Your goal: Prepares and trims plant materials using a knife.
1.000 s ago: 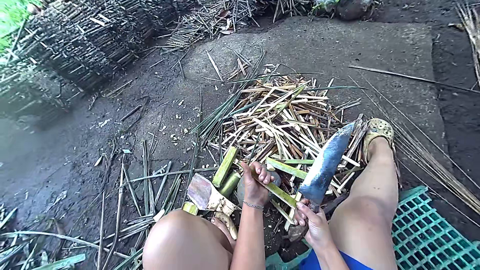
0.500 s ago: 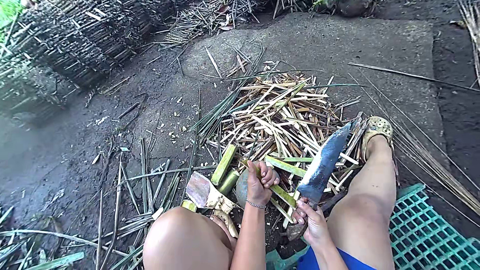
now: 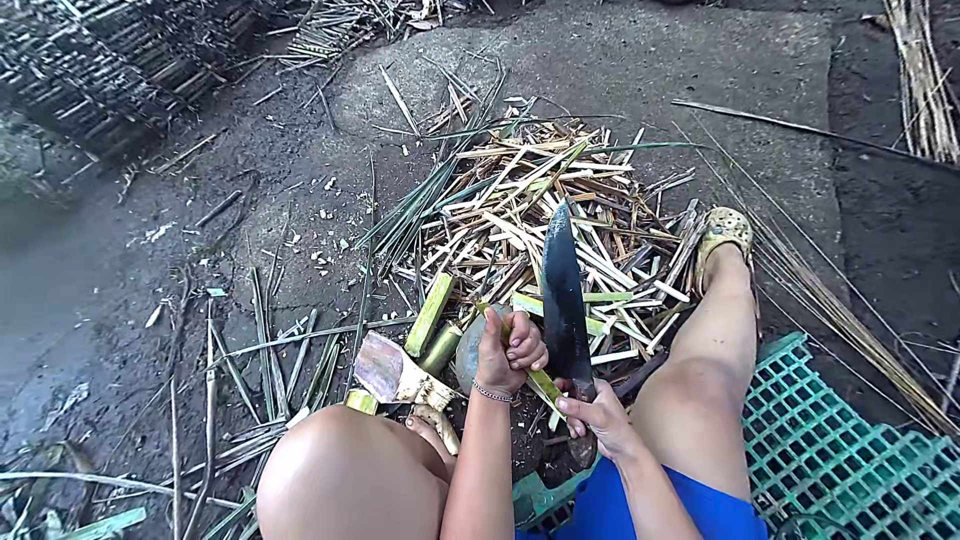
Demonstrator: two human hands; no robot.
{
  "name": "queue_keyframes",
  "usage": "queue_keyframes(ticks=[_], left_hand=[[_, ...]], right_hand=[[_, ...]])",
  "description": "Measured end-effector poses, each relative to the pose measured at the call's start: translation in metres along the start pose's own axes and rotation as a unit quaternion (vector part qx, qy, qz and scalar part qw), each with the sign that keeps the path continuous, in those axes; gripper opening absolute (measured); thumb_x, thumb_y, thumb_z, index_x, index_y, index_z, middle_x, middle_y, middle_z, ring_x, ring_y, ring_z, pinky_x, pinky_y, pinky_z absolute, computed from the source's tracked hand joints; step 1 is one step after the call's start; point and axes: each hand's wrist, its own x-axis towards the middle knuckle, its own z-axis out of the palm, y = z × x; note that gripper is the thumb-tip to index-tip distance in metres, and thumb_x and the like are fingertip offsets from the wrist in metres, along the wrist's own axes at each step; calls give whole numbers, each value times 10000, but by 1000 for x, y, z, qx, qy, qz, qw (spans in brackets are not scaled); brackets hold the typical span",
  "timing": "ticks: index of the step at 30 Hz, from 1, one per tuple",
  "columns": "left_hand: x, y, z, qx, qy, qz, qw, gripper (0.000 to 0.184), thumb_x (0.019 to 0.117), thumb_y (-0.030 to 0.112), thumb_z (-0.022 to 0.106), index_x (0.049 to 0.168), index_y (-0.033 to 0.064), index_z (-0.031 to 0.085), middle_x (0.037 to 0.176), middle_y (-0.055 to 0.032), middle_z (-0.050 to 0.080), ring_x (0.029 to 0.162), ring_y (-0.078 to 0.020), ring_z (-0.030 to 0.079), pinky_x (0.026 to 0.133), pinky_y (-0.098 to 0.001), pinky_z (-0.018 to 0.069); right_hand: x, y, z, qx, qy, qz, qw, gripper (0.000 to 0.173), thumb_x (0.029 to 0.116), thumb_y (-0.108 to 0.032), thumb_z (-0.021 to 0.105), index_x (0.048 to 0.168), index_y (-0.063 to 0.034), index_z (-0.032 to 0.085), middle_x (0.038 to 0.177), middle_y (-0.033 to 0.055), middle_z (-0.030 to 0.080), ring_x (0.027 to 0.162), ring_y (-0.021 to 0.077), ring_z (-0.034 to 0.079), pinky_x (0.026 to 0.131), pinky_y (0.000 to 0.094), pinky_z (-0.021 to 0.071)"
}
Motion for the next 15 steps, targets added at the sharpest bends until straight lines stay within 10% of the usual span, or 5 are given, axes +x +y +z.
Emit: queue_keyframes(ticks=[6,10,15], left_hand=[[1,-2,2,72,83,34,993,369,864,553,734,779,201,664,552,88,556,471,-46,560,526,-222,518],[5,0,13,193,188,27,963,109,1002,150,440,1009,138,549,681,37,617,642,-114,647,735,-341,596],[8,-4,9,229,142,107,957,194,961,71,490,822,154,596,530,111,476,468,-1,482,519,-188,458]], right_hand=[[2,11,3,19,25,-28,999,189,726,-127,833,860,-86,706,674,4,698,411,15,518,403,177,464],[6,13,5,-1,80,-59,995,162,731,-68,795,862,-66,701,680,-4,693,422,17,511,409,174,458],[16,19,6,-76,130,-87,985,128,843,-141,731,933,-55,703,671,-43,660,420,0,471,415,177,441]])
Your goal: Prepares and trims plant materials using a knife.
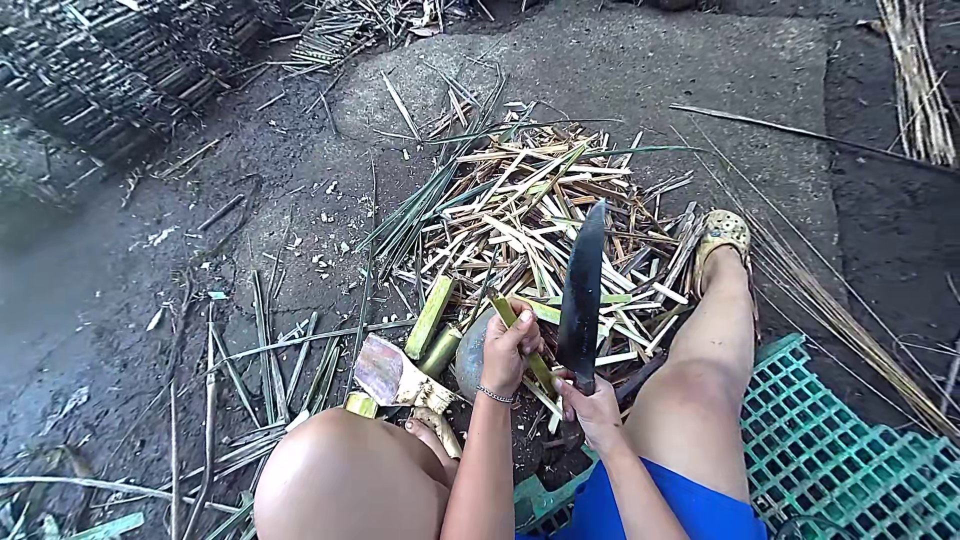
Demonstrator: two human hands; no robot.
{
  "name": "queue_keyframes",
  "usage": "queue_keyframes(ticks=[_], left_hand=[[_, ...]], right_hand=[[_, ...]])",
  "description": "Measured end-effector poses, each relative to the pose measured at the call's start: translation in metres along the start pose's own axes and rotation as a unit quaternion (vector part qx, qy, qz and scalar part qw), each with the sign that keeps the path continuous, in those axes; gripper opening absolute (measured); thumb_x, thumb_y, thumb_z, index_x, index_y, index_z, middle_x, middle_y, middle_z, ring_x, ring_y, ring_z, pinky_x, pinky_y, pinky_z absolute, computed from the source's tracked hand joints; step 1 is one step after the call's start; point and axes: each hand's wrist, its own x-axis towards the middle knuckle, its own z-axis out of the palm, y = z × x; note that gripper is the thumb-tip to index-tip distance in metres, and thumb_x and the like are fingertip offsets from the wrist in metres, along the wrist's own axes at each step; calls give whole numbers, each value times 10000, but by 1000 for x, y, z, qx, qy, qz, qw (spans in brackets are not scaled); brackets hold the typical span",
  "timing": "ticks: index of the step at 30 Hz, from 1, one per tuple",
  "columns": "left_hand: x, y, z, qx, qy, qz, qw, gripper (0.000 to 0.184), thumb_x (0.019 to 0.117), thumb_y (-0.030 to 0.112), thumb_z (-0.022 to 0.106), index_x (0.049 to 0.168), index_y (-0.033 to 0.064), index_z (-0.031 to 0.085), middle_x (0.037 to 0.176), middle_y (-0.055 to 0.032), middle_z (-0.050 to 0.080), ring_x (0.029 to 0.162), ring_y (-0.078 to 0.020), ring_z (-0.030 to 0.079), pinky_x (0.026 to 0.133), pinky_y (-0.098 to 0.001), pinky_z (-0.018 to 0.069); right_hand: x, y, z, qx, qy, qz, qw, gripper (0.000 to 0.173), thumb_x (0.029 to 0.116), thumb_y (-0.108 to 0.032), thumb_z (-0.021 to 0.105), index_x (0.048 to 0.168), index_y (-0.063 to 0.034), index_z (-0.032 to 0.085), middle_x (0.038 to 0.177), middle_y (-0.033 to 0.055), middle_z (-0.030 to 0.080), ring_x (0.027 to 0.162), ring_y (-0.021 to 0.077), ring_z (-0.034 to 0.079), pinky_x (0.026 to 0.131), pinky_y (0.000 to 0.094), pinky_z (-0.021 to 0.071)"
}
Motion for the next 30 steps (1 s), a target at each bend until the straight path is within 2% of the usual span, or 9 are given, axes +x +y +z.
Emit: queue_keyframes(ticks=[4,7,9,11,12,15,17,23,30], left_hand=[[13,-17,-20,184,37,118,975,288,835,71,673,654,211,499,572,150,471,522,41,467,526,-162,422],[22,-41,-42,315,82,99,940,282,857,61,658,648,159,496,571,137,461,523,44,446,532,-174,400],[22,-57,-51,384,91,102,913,242,871,97,648,655,112,538,579,115,474,538,36,448,558,-196,399],[20,-63,-50,400,91,128,903,265,870,107,637,631,113,524,563,111,460,521,40,432,534,-186,383],[17,-66,-50,403,89,143,900,272,863,106,631,618,112,513,551,110,450,509,44,421,518,-178,368],[13,-70,-50,417,81,182,887,260,843,107,619,606,80,518,544,80,466,510,40,432,515,-176,369],[11,-73,-52,420,76,180,886,199,830,81,650,646,24,600,582,19,573,549,8,530,557,-205,451],[9,-77,-52,437,81,186,876,140,784,33,650,653,7,611,590,-7,599,548,-6,550,553,-210,461],[9,-78,-51,436,85,197,874,192,778,50,653,609,32,564,540,22,532,508,6,495,516,-200,412]], right_hand=[[5,2,-6,-105,45,-2,993,389,1075,-297,412,896,-30,632,569,-69,503,417,20,454,428,209,457],[-1,-5,-4,-74,11,-22,997,515,1092,-374,221,854,-106,590,576,-122,519,429,-16,473,432,169,459],[-3,-13,1,-54,-16,-55,997,556,1072,-528,264,831,-143,585,597,-138,536,439,-29,476,431,156,452],[-3,-24,7,-61,-39,-87,994,643,976,-760,342,800,-189,581,603,-147,523,444,-31,457,423,157,430],[-4,-31,11,-73,-48,-100,991,644,960,-779,345,792,-200,572,605,-154,513,449,-36,450,425,152,421],[-1,-49,20,-99,-66,-129,984,653,940,-803,343,783,-208,564,611,-153,494,456,-41,441,419,148,404],[0,-54,24,-118,-73,-146,979,645,951,-790,337,777,-209,557,613,-153,486,461,-47,434,419,146,398],[6,-53,25,-219,-67,-151,962,509,1066,-506,344,768,-165,575,611,-156,475,482,-74,434,462,136,405],[4,-59,26,-220,-64,-176,957,579,1047,-624,341,751,-179,565,601,-156,459,479,-76,420,446,137,385]])
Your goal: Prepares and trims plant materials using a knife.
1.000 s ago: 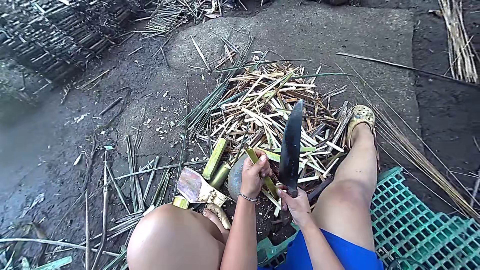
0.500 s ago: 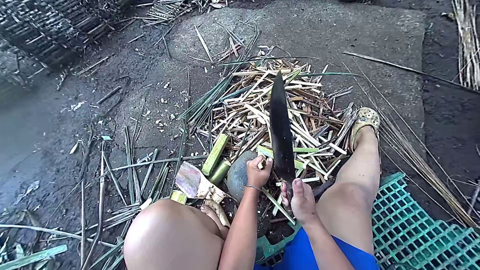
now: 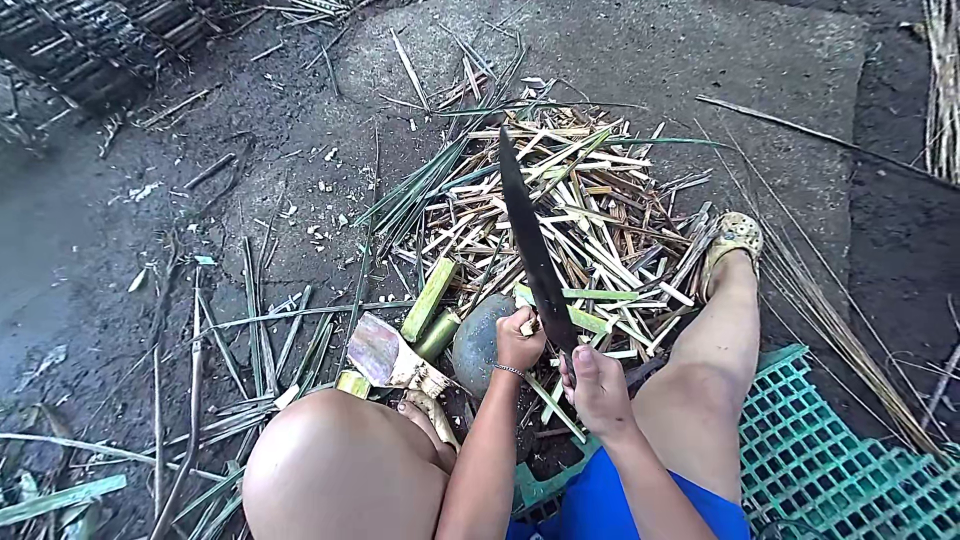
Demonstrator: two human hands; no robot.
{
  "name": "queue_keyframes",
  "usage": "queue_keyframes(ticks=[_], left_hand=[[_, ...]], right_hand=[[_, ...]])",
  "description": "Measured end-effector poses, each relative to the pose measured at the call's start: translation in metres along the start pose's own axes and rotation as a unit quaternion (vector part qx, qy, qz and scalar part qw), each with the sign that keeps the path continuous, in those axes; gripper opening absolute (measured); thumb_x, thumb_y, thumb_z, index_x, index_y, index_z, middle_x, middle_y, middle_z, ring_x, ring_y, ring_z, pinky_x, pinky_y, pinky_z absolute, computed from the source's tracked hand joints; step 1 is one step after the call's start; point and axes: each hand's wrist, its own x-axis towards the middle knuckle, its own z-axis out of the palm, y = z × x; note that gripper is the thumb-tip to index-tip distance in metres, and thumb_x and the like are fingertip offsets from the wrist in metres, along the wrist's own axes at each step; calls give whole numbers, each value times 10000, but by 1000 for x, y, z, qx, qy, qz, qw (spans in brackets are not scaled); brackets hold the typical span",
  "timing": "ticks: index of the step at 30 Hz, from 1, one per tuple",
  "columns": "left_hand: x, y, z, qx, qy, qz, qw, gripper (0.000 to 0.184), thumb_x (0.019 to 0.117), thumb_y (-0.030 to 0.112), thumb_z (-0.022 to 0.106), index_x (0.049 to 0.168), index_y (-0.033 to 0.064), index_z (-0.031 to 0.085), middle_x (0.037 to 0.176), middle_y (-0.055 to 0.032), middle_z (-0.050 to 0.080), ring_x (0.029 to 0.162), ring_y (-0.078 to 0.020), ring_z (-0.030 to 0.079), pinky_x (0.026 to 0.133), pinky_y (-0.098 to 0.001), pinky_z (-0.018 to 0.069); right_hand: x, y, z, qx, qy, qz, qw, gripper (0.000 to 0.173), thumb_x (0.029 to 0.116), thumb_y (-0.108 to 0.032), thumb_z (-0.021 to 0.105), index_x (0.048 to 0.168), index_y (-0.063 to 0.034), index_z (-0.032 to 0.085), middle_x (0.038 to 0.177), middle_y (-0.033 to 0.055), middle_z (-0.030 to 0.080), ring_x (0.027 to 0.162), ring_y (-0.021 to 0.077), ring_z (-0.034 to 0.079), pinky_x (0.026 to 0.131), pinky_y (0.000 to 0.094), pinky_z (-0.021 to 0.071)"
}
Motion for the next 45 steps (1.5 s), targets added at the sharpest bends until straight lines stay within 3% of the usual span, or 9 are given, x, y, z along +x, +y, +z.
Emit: queue_keyframes(ticks=[5,11,20,26,31,34,39,43,45], left_hand=[[0,-1,0,8,-14,11,1000,140,783,43,659,653,4,627,566,5,582,523,5,528,533,-200,442],[1,-1,-2,0,-6,5,1000,232,813,63,639,599,43,554,534,28,523,500,10,483,506,-195,403],[3,1,-1,4,-18,14,1000,147,778,33,643,636,22,611,560,34,559,521,25,491,533,-191,415],[3,10,0,-19,-4,38,999,227,792,42,647,591,44,540,529,47,504,489,34,443,494,-171,370],[10,12,-1,3,-16,22,1000,70,748,43,676,712,-16,686,609,-4,642,553,13,568,563,-204,475],[13,12,-2,-11,-11,37,999,190,764,57,685,618,32,567,554,35,536,517,22,482,519,-183,402],[12,12,-4,12,-10,-4,1000,78,727,63,712,707,-2,674,619,11,647,581,17,588,595,-209,496],[5,6,-3,-4,-12,0,1000,180,738,36,700,625,54,561,567,52,539,536,16,500,548,-199,425],[9,1,-10,18,-64,-44,997,129,720,63,725,791,-3,641,708,-26,644,673,-72,613,671,-283,509]], right_hand=[[1,3,-1,-19,-13,48,999,474,1062,-460,357,747,-176,568,579,-153,442,464,-65,414,446,150,385],[-7,-5,-6,-2,7,-21,1000,618,1040,-662,320,752,-173,566,592,-138,462,472,-63,430,433,145,391],[2,1,-2,-59,-21,41,997,523,1058,-491,349,744,-146,585,581,-130,444,482,-49,431,472,174,399],[-2,-18,-5,-88,-18,33,995,572,1055,-565,349,746,-153,597,579,-131,452,490,-54,442,472,168,398],[13,-35,-15,-98,-58,116,987,547,1067,-519,342,818,-124,627,600,-86,462,493,21,458,492,246,428],[9,-37,-11,-102,-56,114,987,564,1051,-560,340,773,-146,604,581,-99,443,488,13,444,481,248,414],[22,-40,-12,-107,-88,151,979,562,1090,-482,332,826,-87,634,616,-44,469,529,76,475,538,313,434],[10,-38,-4,-138,-85,153,975,572,1081,-488,345,855,-68,660,638,-15,489,581,113,508,583,369,458],[21,-29,2,-144,-100,181,968,572,1099,-459,351,879,-33,665,674,41,524,636,179,540,636,434,470]])
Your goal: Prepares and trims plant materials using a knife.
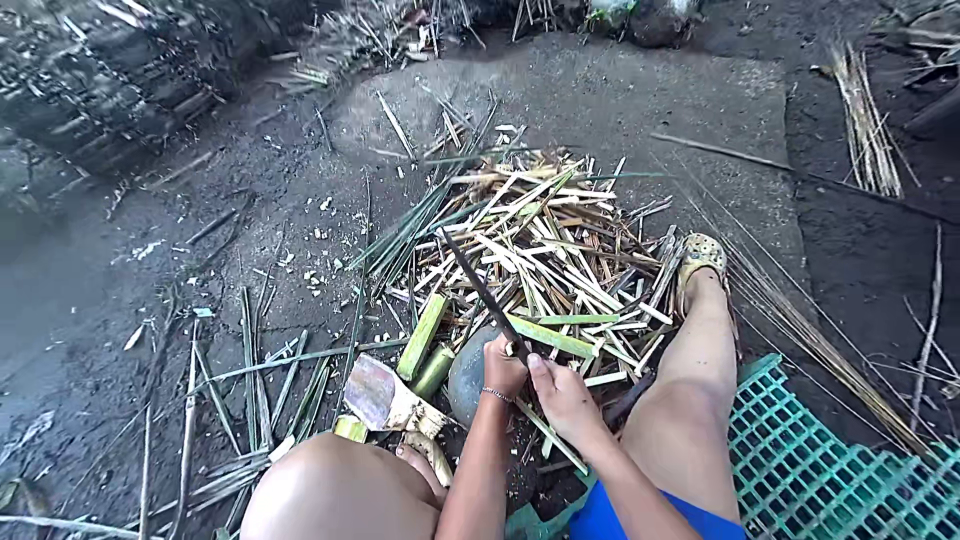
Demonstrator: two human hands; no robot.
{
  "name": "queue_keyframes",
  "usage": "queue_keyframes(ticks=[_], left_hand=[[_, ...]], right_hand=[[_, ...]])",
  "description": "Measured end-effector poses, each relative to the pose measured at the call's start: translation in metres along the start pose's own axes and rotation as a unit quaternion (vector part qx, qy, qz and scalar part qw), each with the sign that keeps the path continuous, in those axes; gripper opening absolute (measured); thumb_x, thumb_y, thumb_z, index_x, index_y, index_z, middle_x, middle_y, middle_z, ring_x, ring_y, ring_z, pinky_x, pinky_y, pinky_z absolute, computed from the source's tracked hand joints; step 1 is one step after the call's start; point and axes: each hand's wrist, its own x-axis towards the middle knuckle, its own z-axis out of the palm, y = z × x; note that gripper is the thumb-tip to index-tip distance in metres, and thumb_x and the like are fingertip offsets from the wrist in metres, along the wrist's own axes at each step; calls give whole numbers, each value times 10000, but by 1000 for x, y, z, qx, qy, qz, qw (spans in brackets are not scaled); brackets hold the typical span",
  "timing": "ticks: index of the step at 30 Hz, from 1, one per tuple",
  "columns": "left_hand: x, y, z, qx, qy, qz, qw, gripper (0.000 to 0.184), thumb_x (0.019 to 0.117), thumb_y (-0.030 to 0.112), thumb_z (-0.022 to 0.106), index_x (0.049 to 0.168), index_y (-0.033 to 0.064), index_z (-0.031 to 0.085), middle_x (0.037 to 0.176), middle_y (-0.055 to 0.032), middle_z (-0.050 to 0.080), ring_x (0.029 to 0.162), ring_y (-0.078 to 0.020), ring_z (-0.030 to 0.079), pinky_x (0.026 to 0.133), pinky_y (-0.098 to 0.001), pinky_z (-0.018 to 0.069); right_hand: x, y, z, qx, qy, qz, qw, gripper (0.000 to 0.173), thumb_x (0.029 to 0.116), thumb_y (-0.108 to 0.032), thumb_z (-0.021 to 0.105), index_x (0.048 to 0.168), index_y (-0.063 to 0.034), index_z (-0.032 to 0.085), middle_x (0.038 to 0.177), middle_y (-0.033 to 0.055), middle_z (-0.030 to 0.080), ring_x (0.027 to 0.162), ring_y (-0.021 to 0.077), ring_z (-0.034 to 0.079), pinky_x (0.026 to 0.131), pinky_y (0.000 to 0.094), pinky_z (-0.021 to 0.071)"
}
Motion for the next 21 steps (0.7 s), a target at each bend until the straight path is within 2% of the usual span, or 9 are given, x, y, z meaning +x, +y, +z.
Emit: queue_keyframes(ticks=[2,4,6,8,11,13,17,19,21], left_hand=[[4,2,-19,8,-84,-56,995,687,686,136,791,1285,-101,553,1142,-184,673,1090,-248,642,966,-419,520],[-1,-4,-38,-9,-98,-98,990,1149,656,264,844,1552,-93,220,1490,-282,448,1405,-371,424,1151,-504,378],[-10,-14,-47,-59,12,-121,991,1217,638,273,782,1578,-90,99,1573,-324,300,1463,-402,325,1149,-527,354],[-13,-14,-50,-102,156,-161,969,1097,665,133,672,1582,-51,96,1593,-299,265,1434,-359,362,1078,-498,415],[1,4,-55,-134,294,-158,933,976,705,10,574,1573,-32,129,1592,-285,248,1362,-314,418,1008,-420,454],[10,15,-59,-141,317,-128,929,949,711,15,550,1564,-40,139,1594,-282,232,1368,-298,404,1022,-390,442],[17,35,-67,-176,317,-50,930,987,646,54,570,1535,-56,155,1553,-236,278,1390,-228,375,1091,-359,391],[15,38,-70,-160,270,17,949,1022,632,201,665,1492,-79,190,1503,-184,356,1390,-160,384,1124,-339,367],[13,39,-69,-114,176,63,976,1105,687,468,754,1483,-94,233,1506,-162,400,1402,-148,399,1147,-350,371]], right_hand=[[8,-3,-6,4,-5,0,1000,569,1104,-447,347,902,-22,667,682,51,532,627,191,539,629,436,470],[2,-8,-18,30,16,-22,999,568,1100,-459,339,904,-38,666,667,22,517,587,159,516,595,400,462],[-6,-15,-29,57,65,-57,995,565,1082,-485,326,843,-76,634,605,-32,466,499,98,466,505,340,442],[-8,-17,-32,52,86,-58,993,560,1080,-499,315,804,-107,606,580,-62,443,471,64,454,473,302,436],[19,4,-5,1,20,25,1000,626,1103,-472,340,968,28,691,774,170,610,740,315,613,728,555,506],[37,17,13,-36,-31,80,996,661,1101,-503,332,1055,38,708,937,249,684,931,399,671,862,617,503],[28,3,2,-45,-15,40,998,640,1098,-506,335,1022,9,707,844,186,663,841,340,658,794,574,507],[15,0,-3,-38,29,5,999,628,1091,-507,342,972,-7,703,748,132,622,731,289,631,707,534,510],[17,10,5,-39,21,27,999,633,1094,-501,346,976,10,702,777,165,639,766,321,645,738,560,511]])
